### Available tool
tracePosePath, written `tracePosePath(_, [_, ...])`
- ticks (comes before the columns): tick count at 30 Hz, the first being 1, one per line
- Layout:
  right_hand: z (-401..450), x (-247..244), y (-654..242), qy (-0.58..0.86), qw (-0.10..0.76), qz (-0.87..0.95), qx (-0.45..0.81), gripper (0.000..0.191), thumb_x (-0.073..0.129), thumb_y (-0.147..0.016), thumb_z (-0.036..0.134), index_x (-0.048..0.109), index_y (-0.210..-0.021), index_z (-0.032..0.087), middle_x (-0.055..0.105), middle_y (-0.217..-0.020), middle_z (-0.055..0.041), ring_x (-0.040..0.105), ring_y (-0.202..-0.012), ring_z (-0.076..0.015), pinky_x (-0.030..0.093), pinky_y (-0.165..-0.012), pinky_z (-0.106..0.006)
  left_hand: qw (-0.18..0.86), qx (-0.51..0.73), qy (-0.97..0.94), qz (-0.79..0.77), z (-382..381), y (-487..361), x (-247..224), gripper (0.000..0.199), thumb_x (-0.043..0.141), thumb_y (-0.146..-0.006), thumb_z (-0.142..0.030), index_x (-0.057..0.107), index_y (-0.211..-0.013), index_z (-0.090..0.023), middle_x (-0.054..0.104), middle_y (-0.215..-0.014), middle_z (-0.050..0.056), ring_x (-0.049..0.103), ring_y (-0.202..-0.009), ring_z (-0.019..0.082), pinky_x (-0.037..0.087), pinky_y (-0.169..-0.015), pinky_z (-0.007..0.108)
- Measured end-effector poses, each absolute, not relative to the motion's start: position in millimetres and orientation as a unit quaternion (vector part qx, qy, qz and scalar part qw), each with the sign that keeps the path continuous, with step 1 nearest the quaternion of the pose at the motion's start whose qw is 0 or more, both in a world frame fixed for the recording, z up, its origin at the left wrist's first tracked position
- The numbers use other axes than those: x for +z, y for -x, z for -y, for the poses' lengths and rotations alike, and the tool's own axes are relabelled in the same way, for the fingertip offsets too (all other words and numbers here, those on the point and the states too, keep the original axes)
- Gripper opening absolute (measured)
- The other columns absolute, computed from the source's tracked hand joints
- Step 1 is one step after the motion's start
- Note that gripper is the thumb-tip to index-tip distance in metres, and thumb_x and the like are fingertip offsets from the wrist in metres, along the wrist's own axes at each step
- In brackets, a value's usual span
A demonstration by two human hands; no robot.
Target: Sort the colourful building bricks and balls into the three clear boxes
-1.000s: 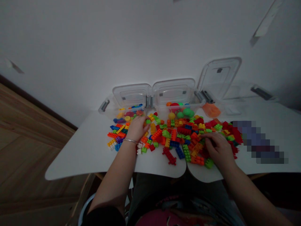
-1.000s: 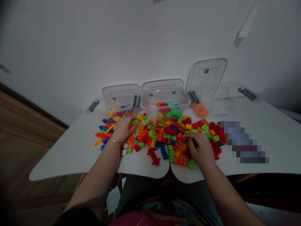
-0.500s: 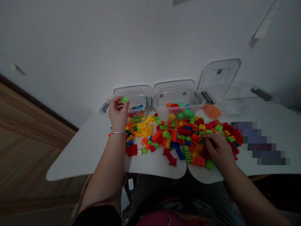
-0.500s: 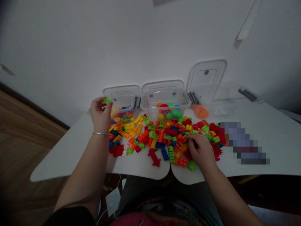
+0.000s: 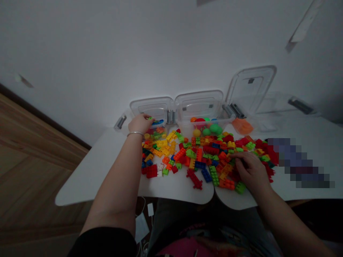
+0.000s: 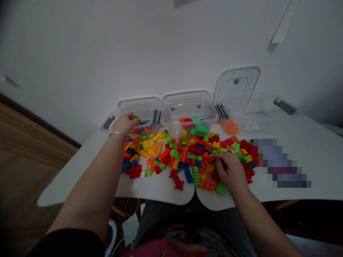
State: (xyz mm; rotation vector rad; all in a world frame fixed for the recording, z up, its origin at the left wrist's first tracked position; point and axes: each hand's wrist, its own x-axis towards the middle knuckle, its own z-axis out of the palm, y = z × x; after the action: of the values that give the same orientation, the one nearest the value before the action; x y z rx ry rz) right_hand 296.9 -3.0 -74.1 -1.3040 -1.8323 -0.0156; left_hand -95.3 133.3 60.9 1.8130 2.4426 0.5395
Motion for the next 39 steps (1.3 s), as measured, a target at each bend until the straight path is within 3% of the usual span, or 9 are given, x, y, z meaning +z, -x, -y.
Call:
tracePosePath(6, [4, -72, -297, 0.525, 0.432, 0.733, 0.0, 0.018, 0.048, -0.088, 0.026, 0.066, -0.088, 0.023, 0.071, -0.084, -0.0051, 0.065, -0.082, -0.0229, 0.05, -0.077, -0.04, 0.025, 0.116, -0.593, -0.796, -131, 91, 66, 0.047, 0.048, -0.083, -0.061, 0.074, -0.103, -0.026, 0.074, -0.104, 0.009, 0.066, -0.099, 0.031, 0.049, -0.078, 0.038])
tracePosePath(10, [3, -74, -297, 0.523, 0.43, 0.736, -0.002, 0.018, 0.048, -0.088, 0.026, 0.066, -0.088, 0.023, 0.071, -0.085, -0.0049, 0.064, -0.082, -0.0226, 0.049, -0.077, -0.039, -0.023, 0.138, -0.59, -0.795, -129, 89, 61, 0.049, 0.044, -0.086, -0.06, 0.073, -0.104, -0.026, 0.072, -0.106, 0.01, 0.065, -0.1, 0.031, 0.048, -0.08, 0.038])
tracePosePath(13, [3, -75, -297, 0.523, 0.431, 0.735, -0.007, 0.018, 0.048, -0.088, 0.026, 0.066, -0.088, 0.023, 0.07, -0.084, -0.0045, 0.064, -0.082, -0.0223, 0.049, -0.077, -0.039, -0.063, 0.192, -0.599, -0.775, -128, 92, 55, 0.044, 0.044, -0.088, -0.054, 0.073, -0.101, -0.023, 0.071, -0.103, 0.011, 0.065, -0.095, 0.028, 0.047, -0.08, 0.037])
tracePosePath(17, [3, -74, -297, 0.525, 0.43, 0.734, -0.007, 0.018, 0.048, -0.088, 0.027, 0.066, -0.088, 0.023, 0.07, -0.084, -0.0045, 0.064, -0.081, -0.0223, 0.049, -0.075, -0.038, -0.139, 0.341, -0.633, -0.68, -122, 96, 43, 0.031, 0.046, -0.087, -0.031, 0.072, -0.098, -0.019, 0.067, -0.092, 0.008, 0.062, -0.085, 0.021, 0.046, -0.084, 0.034])
tracePosePath(20, [3, -73, -297, 0.526, 0.427, 0.735, -0.006, 0.018, 0.048, -0.088, 0.027, 0.065, -0.088, 0.024, 0.07, -0.083, -0.0045, 0.064, -0.081, -0.0225, 0.049, -0.074, -0.038, -0.192, 0.378, -0.638, -0.643, -104, 87, 35, 0.027, 0.047, -0.086, -0.024, 0.071, -0.095, -0.02, 0.063, -0.086, 0.008, 0.058, -0.088, 0.023, 0.043, -0.087, 0.038])
tracePosePath(25, [3, -73, -297, 0.522, 0.431, 0.736, -0.006, 0.017, 0.049, -0.088, 0.027, 0.066, -0.088, 0.024, 0.07, -0.084, -0.0043, 0.064, -0.081, -0.0226, 0.05, -0.075, -0.039, -0.192, 0.256, -0.721, -0.615, -63, 52, 17, 0.023, 0.051, -0.089, -0.032, 0.071, -0.095, -0.025, 0.061, -0.087, 0.008, 0.055, -0.093, 0.027, 0.041, -0.087, 0.042])
tracePosePath(29, [3, -75, -297, 0.532, 0.427, 0.732, -0.001, 0.018, 0.048, -0.088, 0.027, 0.066, -0.089, 0.024, 0.071, -0.087, -0.0045, 0.064, -0.084, -0.0232, 0.049, -0.078, -0.04, -0.152, 0.155, -0.754, -0.62, -52, 32, -1, 0.029, 0.058, -0.086, -0.041, 0.069, -0.107, -0.024, 0.061, -0.1, 0.011, 0.054, -0.097, 0.029, 0.043, -0.086, 0.044])
tracePosePath(32, [3, -74, -297, 0.532, 0.424, 0.733, -0.004, 0.018, 0.048, -0.088, 0.027, 0.066, -0.089, 0.024, 0.071, -0.086, -0.0044, 0.064, -0.083, -0.023, 0.049, -0.077, -0.039, -0.139, 0.131, -0.766, -0.614, -52, 28, -12, 0.036, 0.06, -0.084, -0.045, 0.068, -0.112, -0.023, 0.061, -0.106, 0.012, 0.053, -0.101, 0.031, 0.044, -0.089, 0.046])
tracePosePath(39, [3, -73, -296, 0.526, 0.431, 0.733, -0.003, 0.018, 0.049, -0.087, 0.027, 0.066, -0.088, 0.024, 0.07, -0.084, -0.0045, 0.064, -0.082, -0.023, 0.05, -0.077, -0.04, -0.128, 0.111, -0.805, -0.569, -52, 29, -25, 0.032, 0.055, -0.089, -0.04, 0.068, -0.113, -0.024, 0.065, -0.104, 0.01, 0.053, -0.102, 0.03, 0.04, -0.097, 0.048])
